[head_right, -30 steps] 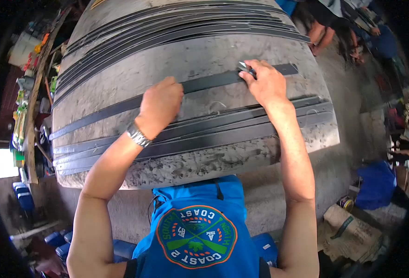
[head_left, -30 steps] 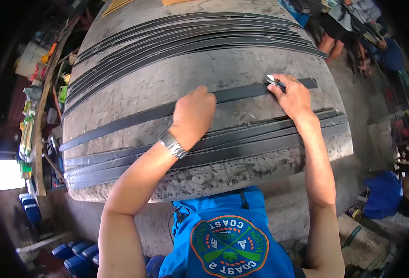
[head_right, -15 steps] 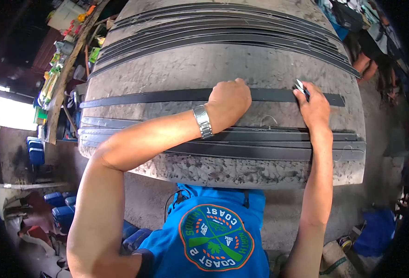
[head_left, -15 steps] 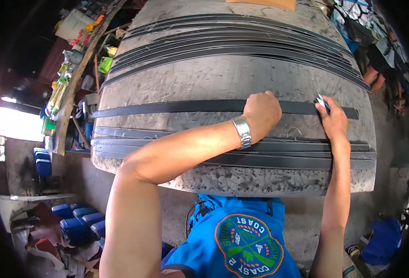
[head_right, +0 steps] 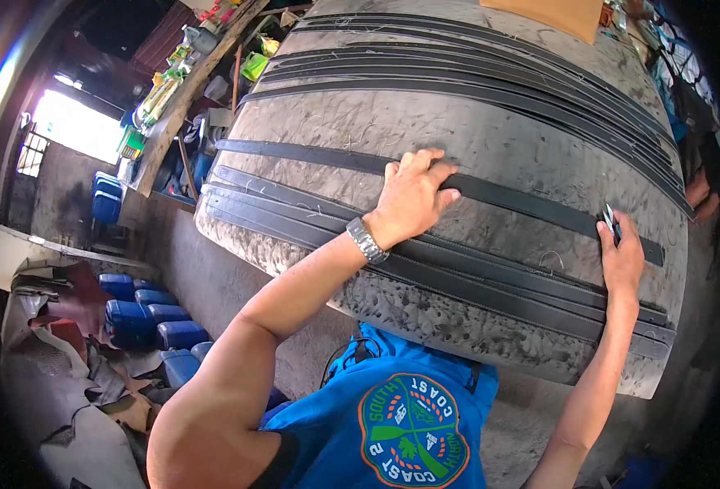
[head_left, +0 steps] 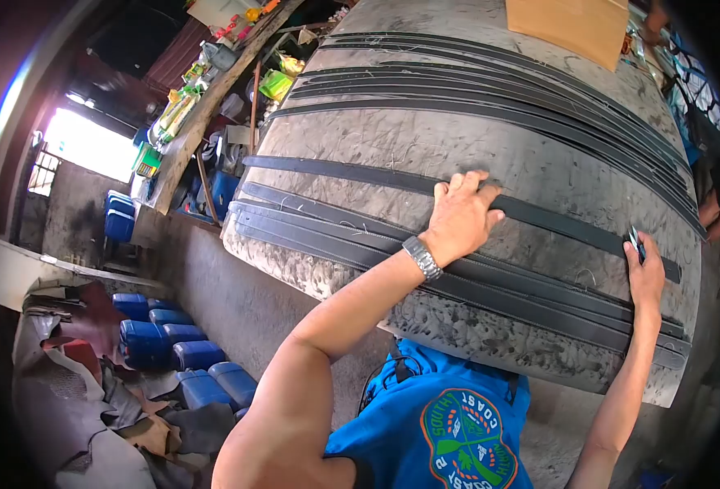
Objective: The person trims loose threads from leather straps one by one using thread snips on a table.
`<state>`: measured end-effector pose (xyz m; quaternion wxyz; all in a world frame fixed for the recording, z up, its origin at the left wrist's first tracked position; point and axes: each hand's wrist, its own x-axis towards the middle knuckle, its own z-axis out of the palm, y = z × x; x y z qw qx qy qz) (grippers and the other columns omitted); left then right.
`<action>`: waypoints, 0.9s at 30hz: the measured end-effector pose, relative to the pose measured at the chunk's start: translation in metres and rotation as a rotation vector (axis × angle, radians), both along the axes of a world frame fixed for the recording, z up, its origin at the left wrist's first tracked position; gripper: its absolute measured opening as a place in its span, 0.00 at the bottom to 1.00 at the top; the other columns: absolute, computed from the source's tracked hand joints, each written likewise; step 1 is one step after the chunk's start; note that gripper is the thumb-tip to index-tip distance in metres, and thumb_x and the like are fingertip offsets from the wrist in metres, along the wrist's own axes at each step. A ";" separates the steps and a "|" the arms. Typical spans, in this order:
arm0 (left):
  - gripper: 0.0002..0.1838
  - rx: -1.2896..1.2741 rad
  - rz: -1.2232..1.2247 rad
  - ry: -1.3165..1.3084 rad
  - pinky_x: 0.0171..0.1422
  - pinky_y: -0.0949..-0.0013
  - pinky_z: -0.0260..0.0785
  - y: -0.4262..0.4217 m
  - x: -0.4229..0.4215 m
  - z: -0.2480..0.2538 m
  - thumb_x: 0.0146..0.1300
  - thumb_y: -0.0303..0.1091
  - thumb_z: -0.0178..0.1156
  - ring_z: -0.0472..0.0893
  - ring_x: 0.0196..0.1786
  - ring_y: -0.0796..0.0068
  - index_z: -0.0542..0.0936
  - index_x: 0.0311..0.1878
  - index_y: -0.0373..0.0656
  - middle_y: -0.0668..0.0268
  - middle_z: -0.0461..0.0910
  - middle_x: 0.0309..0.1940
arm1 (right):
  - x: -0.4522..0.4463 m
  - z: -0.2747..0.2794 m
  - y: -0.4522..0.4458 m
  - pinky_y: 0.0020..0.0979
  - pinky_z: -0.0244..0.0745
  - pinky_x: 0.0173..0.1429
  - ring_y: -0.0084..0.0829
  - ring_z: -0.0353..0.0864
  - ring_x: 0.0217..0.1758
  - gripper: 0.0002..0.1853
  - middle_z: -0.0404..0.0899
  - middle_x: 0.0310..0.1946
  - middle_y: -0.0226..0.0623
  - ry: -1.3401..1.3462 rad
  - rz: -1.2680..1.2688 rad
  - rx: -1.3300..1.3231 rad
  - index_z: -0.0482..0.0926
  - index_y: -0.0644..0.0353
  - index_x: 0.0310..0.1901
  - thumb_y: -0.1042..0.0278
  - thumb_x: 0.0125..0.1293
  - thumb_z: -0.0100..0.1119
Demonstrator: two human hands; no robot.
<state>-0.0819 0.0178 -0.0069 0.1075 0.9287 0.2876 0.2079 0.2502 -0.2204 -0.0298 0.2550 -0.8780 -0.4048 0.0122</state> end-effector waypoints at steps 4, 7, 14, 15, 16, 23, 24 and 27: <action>0.20 -0.094 -0.070 -0.030 0.64 0.50 0.59 0.011 0.009 -0.003 0.64 0.39 0.72 0.78 0.56 0.58 0.76 0.55 0.44 0.62 0.82 0.49 | -0.011 0.018 -0.005 0.39 0.76 0.63 0.47 0.86 0.59 0.24 0.86 0.55 0.47 0.042 -0.068 -0.043 0.81 0.54 0.63 0.56 0.70 0.69; 0.17 -0.085 -0.143 -0.068 0.61 0.53 0.59 -0.009 0.050 -0.012 0.65 0.38 0.71 0.79 0.52 0.59 0.76 0.51 0.46 0.65 0.82 0.45 | -0.033 0.037 -0.001 0.40 0.77 0.62 0.47 0.87 0.57 0.24 0.88 0.52 0.47 0.039 -0.014 0.042 0.81 0.53 0.64 0.57 0.68 0.71; 0.08 -0.006 -0.303 -0.061 0.55 0.54 0.64 -0.077 0.141 -0.011 0.68 0.35 0.65 0.80 0.49 0.62 0.78 0.48 0.49 0.67 0.81 0.41 | -0.027 0.020 0.007 0.45 0.78 0.56 0.54 0.86 0.55 0.22 0.88 0.50 0.48 -0.034 -0.056 -0.020 0.81 0.52 0.59 0.52 0.68 0.71; 0.08 -0.013 -0.301 -0.057 0.54 0.54 0.65 -0.078 0.143 -0.010 0.68 0.35 0.64 0.80 0.49 0.62 0.79 0.47 0.49 0.68 0.81 0.41 | -0.025 0.020 0.005 0.45 0.78 0.56 0.54 0.86 0.55 0.22 0.88 0.50 0.47 -0.012 -0.068 -0.031 0.81 0.52 0.59 0.52 0.69 0.71; 0.07 -0.006 -0.313 -0.068 0.53 0.54 0.67 -0.076 0.142 -0.011 0.68 0.34 0.64 0.81 0.49 0.62 0.80 0.47 0.49 0.67 0.82 0.40 | -0.024 0.020 0.004 0.45 0.78 0.56 0.54 0.86 0.55 0.22 0.88 0.50 0.47 0.014 -0.076 -0.040 0.81 0.52 0.59 0.52 0.69 0.70; 0.07 0.065 -0.350 -0.206 0.46 0.57 0.79 -0.007 0.069 -0.011 0.68 0.33 0.64 0.86 0.42 0.58 0.89 0.44 0.48 0.63 0.87 0.37 | -0.018 0.015 0.002 0.45 0.79 0.56 0.52 0.86 0.56 0.23 0.89 0.50 0.45 0.046 -0.068 0.020 0.83 0.50 0.58 0.48 0.66 0.72; 0.08 0.108 -0.331 -0.065 0.48 0.57 0.80 0.008 0.051 -0.005 0.70 0.34 0.63 0.86 0.43 0.55 0.89 0.47 0.48 0.62 0.88 0.40 | -0.015 0.012 0.002 0.44 0.79 0.57 0.51 0.87 0.56 0.24 0.89 0.50 0.44 0.058 -0.068 0.031 0.84 0.48 0.58 0.47 0.65 0.73; 0.11 0.011 -0.216 -0.014 0.50 0.55 0.81 0.039 0.005 0.009 0.73 0.37 0.62 0.88 0.44 0.52 0.90 0.46 0.45 0.57 0.90 0.42 | -0.013 0.011 0.001 0.45 0.79 0.60 0.49 0.86 0.59 0.24 0.89 0.52 0.41 0.085 -0.066 0.039 0.85 0.44 0.60 0.45 0.66 0.71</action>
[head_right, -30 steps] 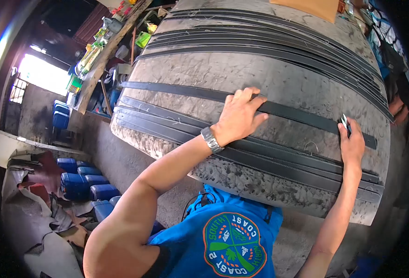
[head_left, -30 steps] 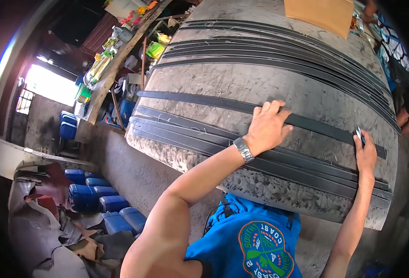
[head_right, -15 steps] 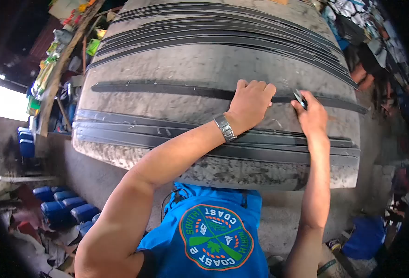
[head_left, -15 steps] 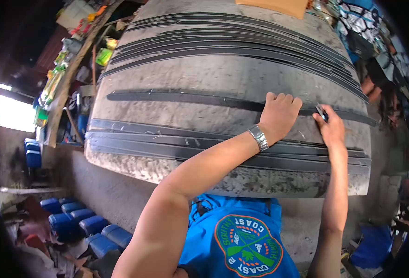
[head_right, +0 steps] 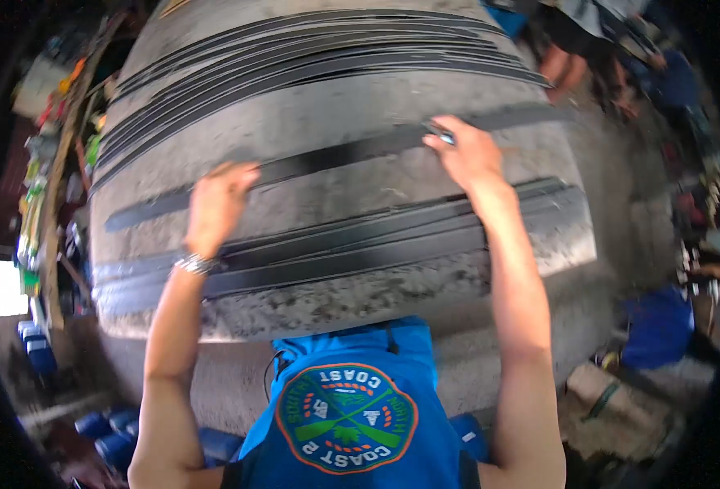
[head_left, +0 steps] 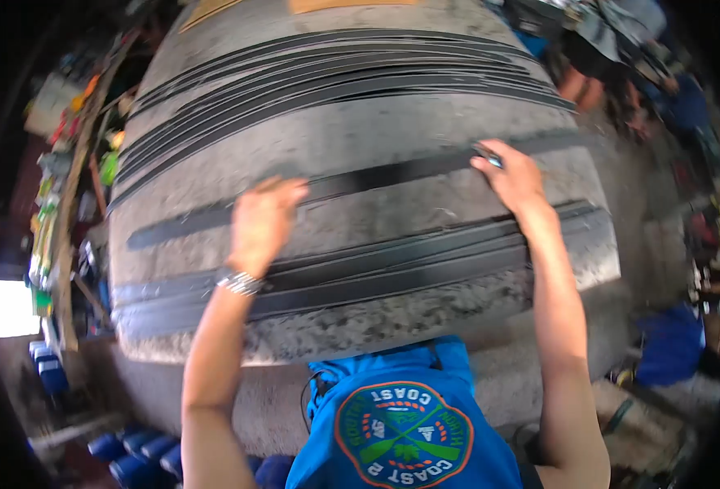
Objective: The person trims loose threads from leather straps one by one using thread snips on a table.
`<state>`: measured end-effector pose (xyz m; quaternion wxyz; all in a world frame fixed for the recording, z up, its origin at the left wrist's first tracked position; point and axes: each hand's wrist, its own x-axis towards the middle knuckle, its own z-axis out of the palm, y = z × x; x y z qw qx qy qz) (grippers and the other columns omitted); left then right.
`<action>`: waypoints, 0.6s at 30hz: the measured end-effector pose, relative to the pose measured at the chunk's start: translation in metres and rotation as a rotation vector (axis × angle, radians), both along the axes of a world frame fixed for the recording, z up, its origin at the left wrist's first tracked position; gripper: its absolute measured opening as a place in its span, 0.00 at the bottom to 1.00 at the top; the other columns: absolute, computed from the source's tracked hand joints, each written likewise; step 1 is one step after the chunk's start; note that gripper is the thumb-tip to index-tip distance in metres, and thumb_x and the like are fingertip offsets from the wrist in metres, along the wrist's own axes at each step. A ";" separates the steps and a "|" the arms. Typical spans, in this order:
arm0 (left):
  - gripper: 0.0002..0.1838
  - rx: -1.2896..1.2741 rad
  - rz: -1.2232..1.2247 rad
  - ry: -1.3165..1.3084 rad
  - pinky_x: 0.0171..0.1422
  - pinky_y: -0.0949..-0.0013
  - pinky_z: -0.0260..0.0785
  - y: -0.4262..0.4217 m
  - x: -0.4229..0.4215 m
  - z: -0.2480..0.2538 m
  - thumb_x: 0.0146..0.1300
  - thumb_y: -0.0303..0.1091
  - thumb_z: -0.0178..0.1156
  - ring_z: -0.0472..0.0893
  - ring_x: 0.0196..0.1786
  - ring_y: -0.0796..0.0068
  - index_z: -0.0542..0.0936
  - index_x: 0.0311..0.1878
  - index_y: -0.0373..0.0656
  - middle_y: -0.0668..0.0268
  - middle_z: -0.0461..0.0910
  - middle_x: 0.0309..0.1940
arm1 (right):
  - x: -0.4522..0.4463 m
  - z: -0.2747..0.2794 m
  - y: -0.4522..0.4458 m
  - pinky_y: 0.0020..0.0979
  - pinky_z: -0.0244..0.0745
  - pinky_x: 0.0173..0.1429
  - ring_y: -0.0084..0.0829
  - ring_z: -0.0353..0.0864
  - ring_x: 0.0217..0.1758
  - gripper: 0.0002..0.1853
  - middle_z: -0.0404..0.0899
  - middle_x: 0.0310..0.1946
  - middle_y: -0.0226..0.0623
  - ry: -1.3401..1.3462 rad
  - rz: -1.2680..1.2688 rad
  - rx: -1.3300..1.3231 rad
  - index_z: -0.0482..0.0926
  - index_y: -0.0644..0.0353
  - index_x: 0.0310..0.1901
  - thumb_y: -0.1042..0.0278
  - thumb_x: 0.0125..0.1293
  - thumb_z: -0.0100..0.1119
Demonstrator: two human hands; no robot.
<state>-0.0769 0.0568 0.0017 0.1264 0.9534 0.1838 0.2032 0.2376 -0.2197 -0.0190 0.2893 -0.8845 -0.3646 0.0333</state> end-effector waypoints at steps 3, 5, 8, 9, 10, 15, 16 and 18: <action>0.11 -0.116 0.030 -0.021 0.51 0.56 0.78 0.017 -0.020 0.003 0.72 0.36 0.65 0.87 0.45 0.50 0.89 0.47 0.39 0.54 0.89 0.43 | 0.006 0.005 0.004 0.46 0.79 0.59 0.49 0.86 0.58 0.19 0.89 0.51 0.42 0.109 -0.048 -0.043 0.86 0.42 0.58 0.45 0.70 0.67; 0.11 -0.161 0.055 0.031 0.51 0.56 0.78 0.023 -0.023 0.005 0.73 0.36 0.64 0.87 0.45 0.50 0.88 0.48 0.39 0.54 0.89 0.43 | 0.007 0.013 0.002 0.46 0.79 0.59 0.50 0.87 0.56 0.18 0.89 0.50 0.44 0.172 -0.072 -0.042 0.86 0.44 0.55 0.46 0.70 0.66; 0.11 -0.183 0.064 0.072 0.52 0.57 0.78 0.028 -0.024 0.006 0.74 0.36 0.64 0.87 0.46 0.49 0.88 0.49 0.39 0.53 0.88 0.44 | 0.014 0.018 -0.002 0.46 0.78 0.59 0.50 0.87 0.56 0.17 0.90 0.48 0.45 0.196 -0.105 -0.046 0.87 0.46 0.53 0.47 0.71 0.66; 0.11 -0.169 0.060 0.078 0.52 0.57 0.78 0.029 -0.023 0.006 0.74 0.36 0.64 0.87 0.46 0.49 0.88 0.49 0.40 0.53 0.88 0.44 | 0.018 0.018 -0.005 0.46 0.78 0.60 0.50 0.87 0.56 0.17 0.90 0.48 0.46 0.190 -0.119 -0.045 0.87 0.46 0.52 0.47 0.71 0.66; 0.11 -0.155 0.055 0.084 0.52 0.57 0.78 0.028 -0.022 0.007 0.74 0.36 0.64 0.87 0.46 0.49 0.88 0.49 0.40 0.53 0.88 0.44 | 0.021 0.017 -0.009 0.46 0.78 0.60 0.51 0.87 0.56 0.17 0.90 0.48 0.46 0.185 -0.133 -0.044 0.87 0.47 0.52 0.47 0.71 0.66; 0.11 -0.176 0.075 0.104 0.51 0.56 0.77 0.029 -0.021 0.010 0.75 0.36 0.62 0.87 0.46 0.49 0.88 0.50 0.40 0.53 0.88 0.45 | 0.033 0.019 -0.024 0.46 0.77 0.61 0.50 0.86 0.58 0.17 0.89 0.49 0.47 0.194 -0.168 -0.050 0.87 0.48 0.52 0.47 0.70 0.66; 0.11 -0.163 0.077 0.107 0.52 0.56 0.77 0.031 -0.022 0.010 0.75 0.36 0.62 0.87 0.46 0.49 0.88 0.50 0.40 0.53 0.88 0.45 | 0.033 0.021 -0.025 0.46 0.77 0.61 0.50 0.86 0.58 0.17 0.89 0.49 0.47 0.203 -0.176 -0.051 0.87 0.48 0.52 0.47 0.70 0.66; 0.12 -0.135 0.083 0.114 0.52 0.56 0.77 0.039 -0.026 0.009 0.75 0.37 0.62 0.87 0.46 0.49 0.88 0.50 0.40 0.53 0.88 0.46 | 0.035 0.020 -0.028 0.46 0.77 0.61 0.50 0.86 0.58 0.17 0.89 0.50 0.47 0.198 -0.186 -0.050 0.87 0.48 0.52 0.47 0.70 0.67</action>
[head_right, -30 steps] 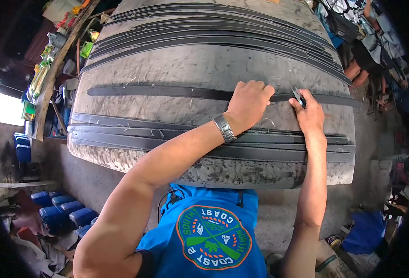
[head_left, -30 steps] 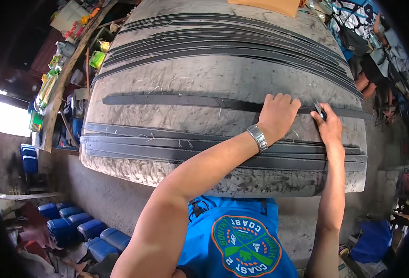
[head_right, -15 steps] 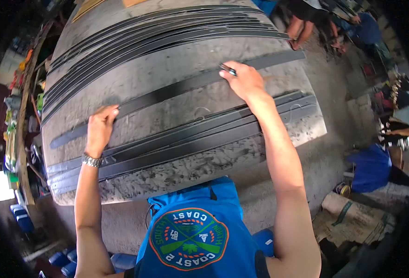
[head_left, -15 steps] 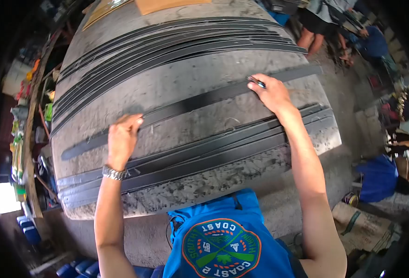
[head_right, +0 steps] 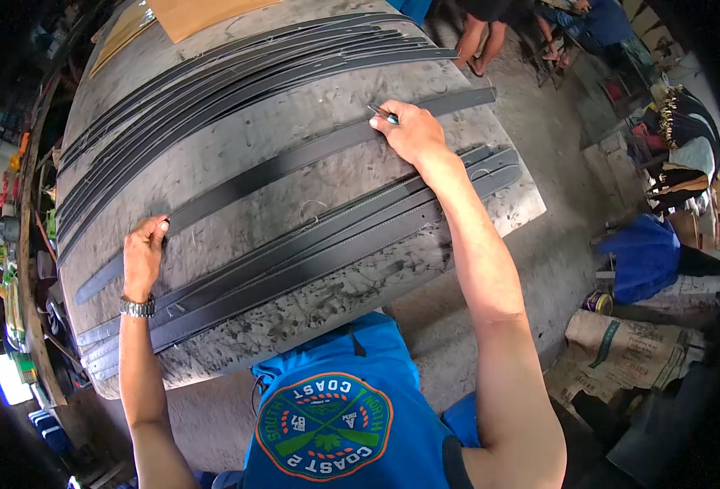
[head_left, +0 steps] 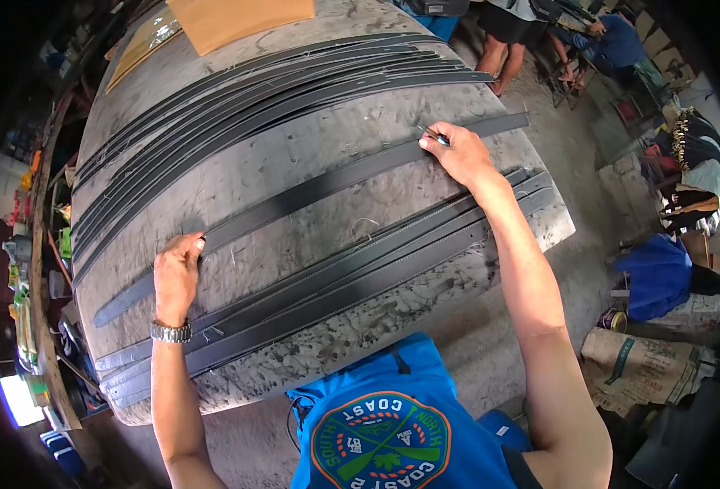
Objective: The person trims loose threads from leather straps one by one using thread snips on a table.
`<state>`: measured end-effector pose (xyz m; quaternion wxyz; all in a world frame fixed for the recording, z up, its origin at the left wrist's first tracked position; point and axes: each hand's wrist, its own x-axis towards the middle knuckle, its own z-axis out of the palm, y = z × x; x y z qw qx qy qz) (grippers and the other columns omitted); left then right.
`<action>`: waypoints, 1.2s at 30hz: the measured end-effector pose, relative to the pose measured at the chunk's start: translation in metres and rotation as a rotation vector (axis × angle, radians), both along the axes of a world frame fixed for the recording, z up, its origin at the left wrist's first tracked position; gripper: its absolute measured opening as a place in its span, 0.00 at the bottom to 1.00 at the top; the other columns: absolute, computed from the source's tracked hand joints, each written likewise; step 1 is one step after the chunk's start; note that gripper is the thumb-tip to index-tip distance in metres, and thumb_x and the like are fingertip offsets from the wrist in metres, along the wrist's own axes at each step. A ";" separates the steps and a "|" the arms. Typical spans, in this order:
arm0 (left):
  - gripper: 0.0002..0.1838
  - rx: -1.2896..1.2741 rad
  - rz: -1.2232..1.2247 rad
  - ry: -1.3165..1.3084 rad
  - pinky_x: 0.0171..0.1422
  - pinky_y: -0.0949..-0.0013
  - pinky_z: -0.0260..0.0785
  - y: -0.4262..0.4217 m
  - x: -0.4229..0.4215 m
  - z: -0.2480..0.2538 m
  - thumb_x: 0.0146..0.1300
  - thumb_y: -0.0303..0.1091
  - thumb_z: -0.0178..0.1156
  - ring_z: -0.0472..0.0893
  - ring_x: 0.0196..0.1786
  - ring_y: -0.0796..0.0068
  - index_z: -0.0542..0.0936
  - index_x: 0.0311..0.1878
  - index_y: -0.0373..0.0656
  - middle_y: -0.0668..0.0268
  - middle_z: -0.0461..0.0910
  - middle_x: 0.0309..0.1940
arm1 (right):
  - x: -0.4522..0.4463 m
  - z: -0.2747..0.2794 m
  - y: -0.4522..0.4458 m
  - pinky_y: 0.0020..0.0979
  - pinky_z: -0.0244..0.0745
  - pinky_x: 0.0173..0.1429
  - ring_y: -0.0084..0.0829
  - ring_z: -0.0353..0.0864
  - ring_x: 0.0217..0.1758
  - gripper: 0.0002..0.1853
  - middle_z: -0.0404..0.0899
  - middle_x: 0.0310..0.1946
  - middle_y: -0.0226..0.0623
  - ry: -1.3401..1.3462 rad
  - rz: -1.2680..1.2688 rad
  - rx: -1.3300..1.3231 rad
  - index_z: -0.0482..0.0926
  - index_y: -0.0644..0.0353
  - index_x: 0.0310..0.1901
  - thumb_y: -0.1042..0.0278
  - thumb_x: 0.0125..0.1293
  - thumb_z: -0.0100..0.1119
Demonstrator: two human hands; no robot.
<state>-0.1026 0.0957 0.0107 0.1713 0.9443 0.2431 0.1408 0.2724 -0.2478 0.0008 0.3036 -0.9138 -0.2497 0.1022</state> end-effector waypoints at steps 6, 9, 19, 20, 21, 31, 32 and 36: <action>0.13 0.210 -0.002 0.028 0.56 0.58 0.77 0.001 0.008 0.011 0.71 0.35 0.66 0.86 0.51 0.48 0.87 0.52 0.38 0.52 0.87 0.50 | -0.002 -0.003 0.001 0.46 0.77 0.63 0.51 0.86 0.59 0.19 0.89 0.51 0.49 0.002 -0.011 0.009 0.87 0.50 0.53 0.48 0.69 0.68; 0.13 0.242 -0.097 -0.085 0.57 0.56 0.77 -0.018 0.045 0.009 0.66 0.34 0.70 0.85 0.53 0.48 0.87 0.52 0.42 0.54 0.86 0.52 | -0.002 -0.006 0.000 0.47 0.77 0.63 0.52 0.86 0.59 0.19 0.89 0.51 0.50 0.007 -0.022 0.035 0.86 0.51 0.53 0.48 0.69 0.68; 0.14 -0.212 -0.391 -0.215 0.54 0.59 0.77 -0.132 0.220 -0.016 0.69 0.39 0.67 0.87 0.47 0.55 0.88 0.51 0.42 0.56 0.87 0.47 | -0.006 -0.021 -0.004 0.36 0.76 0.57 0.37 0.86 0.50 0.16 0.89 0.43 0.42 -0.001 -0.057 0.189 0.85 0.58 0.49 0.54 0.69 0.71; 0.13 -0.248 -0.389 -0.172 0.53 0.59 0.77 -0.138 0.228 -0.012 0.68 0.39 0.67 0.87 0.47 0.55 0.88 0.50 0.42 0.56 0.88 0.45 | -0.006 -0.022 -0.005 0.39 0.76 0.57 0.42 0.86 0.50 0.17 0.89 0.43 0.43 -0.008 -0.053 0.194 0.85 0.56 0.50 0.52 0.69 0.71; 0.13 -0.283 -0.388 -0.128 0.53 0.59 0.77 -0.141 0.233 -0.010 0.68 0.38 0.67 0.87 0.46 0.56 0.88 0.50 0.41 0.56 0.88 0.44 | -0.006 -0.022 -0.005 0.42 0.77 0.57 0.47 0.87 0.51 0.18 0.89 0.43 0.44 -0.015 -0.051 0.199 0.85 0.54 0.51 0.50 0.68 0.70; 0.10 -0.373 -0.365 -0.091 0.54 0.55 0.76 -0.141 0.240 -0.014 0.71 0.32 0.61 0.86 0.47 0.52 0.87 0.49 0.40 0.53 0.88 0.44 | -0.009 -0.016 -0.006 0.45 0.78 0.56 0.51 0.87 0.52 0.19 0.89 0.44 0.45 0.003 -0.052 0.177 0.85 0.51 0.51 0.47 0.68 0.70; 0.11 -0.372 -0.363 -0.082 0.52 0.58 0.76 -0.141 0.240 -0.013 0.71 0.32 0.62 0.86 0.44 0.56 0.87 0.50 0.39 0.53 0.88 0.42 | -0.009 -0.017 -0.007 0.45 0.78 0.56 0.51 0.87 0.52 0.19 0.89 0.43 0.45 0.000 -0.050 0.177 0.85 0.51 0.51 0.47 0.68 0.70; 0.12 -0.445 -0.370 -0.065 0.51 0.61 0.76 -0.140 0.238 -0.009 0.71 0.33 0.64 0.87 0.42 0.59 0.86 0.51 0.37 0.55 0.88 0.40 | -0.011 -0.014 -0.006 0.45 0.77 0.58 0.51 0.87 0.53 0.19 0.89 0.44 0.45 0.017 -0.067 0.172 0.84 0.52 0.52 0.48 0.69 0.69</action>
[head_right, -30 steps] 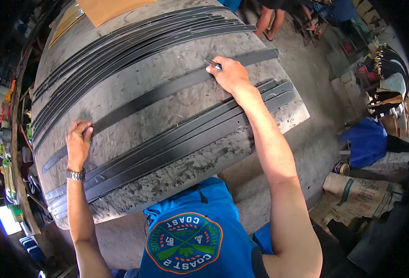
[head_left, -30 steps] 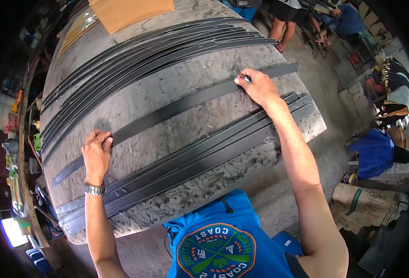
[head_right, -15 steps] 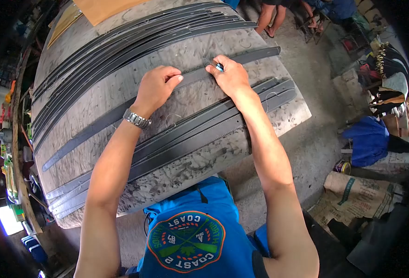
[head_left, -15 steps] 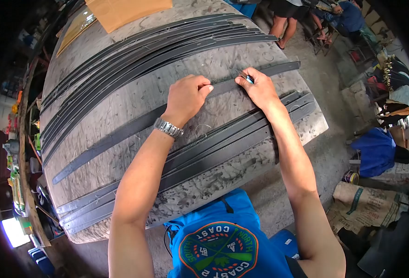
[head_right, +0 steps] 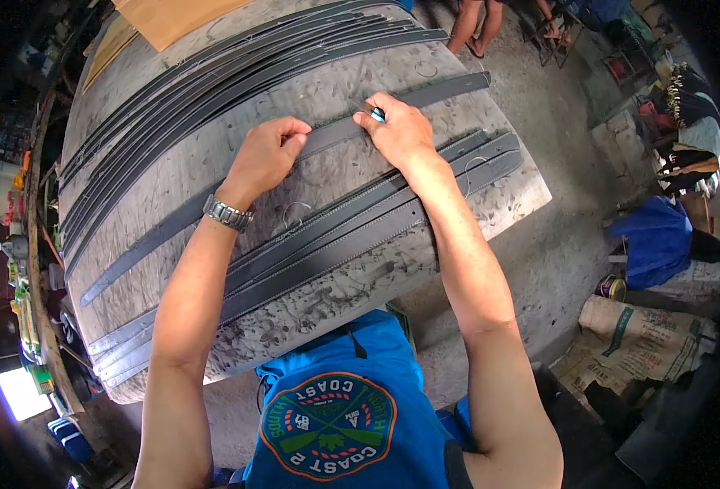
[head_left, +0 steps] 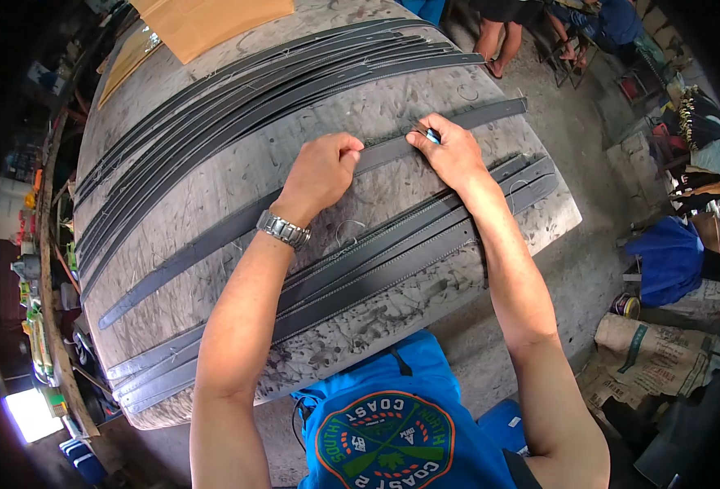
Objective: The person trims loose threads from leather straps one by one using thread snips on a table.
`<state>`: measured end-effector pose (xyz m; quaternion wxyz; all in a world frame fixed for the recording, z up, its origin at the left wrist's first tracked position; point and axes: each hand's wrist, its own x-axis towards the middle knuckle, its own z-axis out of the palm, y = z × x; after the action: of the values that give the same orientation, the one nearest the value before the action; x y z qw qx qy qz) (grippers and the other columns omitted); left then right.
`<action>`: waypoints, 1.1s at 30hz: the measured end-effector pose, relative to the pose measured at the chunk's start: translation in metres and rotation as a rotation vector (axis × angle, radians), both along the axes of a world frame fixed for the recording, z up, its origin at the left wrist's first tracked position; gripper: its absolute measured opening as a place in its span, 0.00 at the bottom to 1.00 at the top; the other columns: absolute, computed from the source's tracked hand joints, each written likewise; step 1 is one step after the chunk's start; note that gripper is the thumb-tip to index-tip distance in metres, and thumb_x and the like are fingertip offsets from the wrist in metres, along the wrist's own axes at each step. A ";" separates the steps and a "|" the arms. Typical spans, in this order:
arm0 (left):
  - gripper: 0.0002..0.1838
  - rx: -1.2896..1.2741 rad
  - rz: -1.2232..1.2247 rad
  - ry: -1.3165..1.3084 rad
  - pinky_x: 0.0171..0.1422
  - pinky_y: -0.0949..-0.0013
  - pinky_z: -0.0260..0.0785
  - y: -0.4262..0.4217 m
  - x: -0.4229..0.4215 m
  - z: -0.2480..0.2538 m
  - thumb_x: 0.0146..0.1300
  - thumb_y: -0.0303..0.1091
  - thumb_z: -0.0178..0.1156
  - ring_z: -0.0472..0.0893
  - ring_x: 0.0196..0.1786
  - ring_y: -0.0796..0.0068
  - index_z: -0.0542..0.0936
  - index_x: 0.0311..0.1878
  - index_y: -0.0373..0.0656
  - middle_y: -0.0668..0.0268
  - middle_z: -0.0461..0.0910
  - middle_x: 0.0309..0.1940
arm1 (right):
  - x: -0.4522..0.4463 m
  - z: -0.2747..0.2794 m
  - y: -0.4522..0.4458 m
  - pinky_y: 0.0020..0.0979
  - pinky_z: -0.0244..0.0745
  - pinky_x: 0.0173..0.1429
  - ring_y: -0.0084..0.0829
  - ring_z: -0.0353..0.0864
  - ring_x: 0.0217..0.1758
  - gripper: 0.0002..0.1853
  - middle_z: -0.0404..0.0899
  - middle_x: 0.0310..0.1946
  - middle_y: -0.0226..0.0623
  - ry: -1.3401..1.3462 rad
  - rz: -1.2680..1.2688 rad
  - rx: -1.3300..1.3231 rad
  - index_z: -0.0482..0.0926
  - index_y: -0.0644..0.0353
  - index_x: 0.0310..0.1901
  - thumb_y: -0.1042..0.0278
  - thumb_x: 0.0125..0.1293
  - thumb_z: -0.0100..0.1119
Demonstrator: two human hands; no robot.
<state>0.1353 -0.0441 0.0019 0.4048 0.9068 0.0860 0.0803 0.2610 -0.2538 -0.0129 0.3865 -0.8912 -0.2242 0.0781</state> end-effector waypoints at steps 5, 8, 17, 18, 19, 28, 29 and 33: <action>0.10 0.427 0.011 -0.225 0.49 0.57 0.76 -0.008 -0.011 0.000 0.60 0.26 0.67 0.85 0.46 0.53 0.78 0.44 0.40 0.58 0.86 0.46 | -0.001 -0.005 -0.003 0.39 0.76 0.61 0.42 0.87 0.56 0.15 0.89 0.49 0.41 0.031 -0.001 0.187 0.83 0.56 0.53 0.57 0.71 0.68; 0.14 0.511 0.048 -0.425 0.50 0.54 0.75 -0.020 -0.013 -0.015 0.54 0.21 0.67 0.82 0.47 0.51 0.73 0.40 0.43 0.60 0.83 0.52 | 0.000 -0.012 -0.006 0.33 0.75 0.60 0.33 0.85 0.54 0.11 0.88 0.49 0.36 0.073 0.024 0.308 0.83 0.58 0.52 0.65 0.73 0.66; 0.14 0.469 0.018 -0.515 0.56 0.57 0.69 -0.028 -0.016 -0.024 0.57 0.23 0.68 0.78 0.54 0.58 0.78 0.46 0.42 0.63 0.78 0.54 | 0.005 -0.012 -0.025 0.23 0.67 0.45 0.16 0.75 0.41 0.07 0.79 0.36 0.20 0.336 0.126 0.626 0.84 0.53 0.51 0.72 0.76 0.61; 0.13 0.470 0.018 -0.519 0.56 0.57 0.69 -0.028 -0.016 -0.024 0.57 0.23 0.68 0.78 0.54 0.58 0.78 0.45 0.41 0.63 0.78 0.54 | 0.006 -0.013 -0.025 0.22 0.67 0.44 0.16 0.75 0.41 0.06 0.79 0.36 0.19 0.340 0.132 0.633 0.85 0.53 0.50 0.72 0.76 0.61; 0.13 0.471 0.017 -0.521 0.56 0.57 0.69 -0.028 -0.015 -0.024 0.58 0.23 0.68 0.78 0.53 0.58 0.79 0.45 0.41 0.63 0.77 0.54 | 0.007 -0.014 -0.025 0.22 0.66 0.44 0.16 0.75 0.41 0.06 0.79 0.36 0.19 0.344 0.138 0.641 0.85 0.52 0.50 0.72 0.76 0.61; 0.13 0.103 -0.017 -0.179 0.45 0.57 0.77 -0.014 -0.018 -0.004 0.66 0.27 0.66 0.86 0.40 0.47 0.82 0.53 0.42 0.59 0.87 0.42 | -0.002 0.005 -0.020 0.20 0.65 0.40 0.13 0.71 0.36 0.17 0.84 0.38 0.20 0.397 0.035 0.636 0.82 0.51 0.65 0.70 0.77 0.60; 0.17 0.031 -0.074 -0.029 0.45 0.67 0.79 0.000 -0.011 0.001 0.72 0.31 0.65 0.89 0.36 0.64 0.80 0.60 0.35 0.59 0.90 0.42 | 0.000 0.004 -0.020 0.20 0.66 0.42 0.14 0.71 0.36 0.18 0.85 0.39 0.22 0.396 0.017 0.639 0.81 0.53 0.66 0.70 0.77 0.60; 0.18 -0.550 -0.282 0.393 0.46 0.72 0.80 0.026 0.001 0.004 0.77 0.33 0.62 0.88 0.40 0.75 0.79 0.62 0.30 0.59 0.89 0.44 | 0.003 -0.001 -0.016 0.21 0.70 0.47 0.17 0.74 0.39 0.21 0.86 0.40 0.27 0.384 -0.022 0.610 0.78 0.57 0.69 0.69 0.78 0.60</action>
<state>0.1367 -0.0179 0.0061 0.6162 0.7652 0.0545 -0.1783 0.2641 -0.2701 -0.0138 0.6707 -0.7061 -0.1511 0.1695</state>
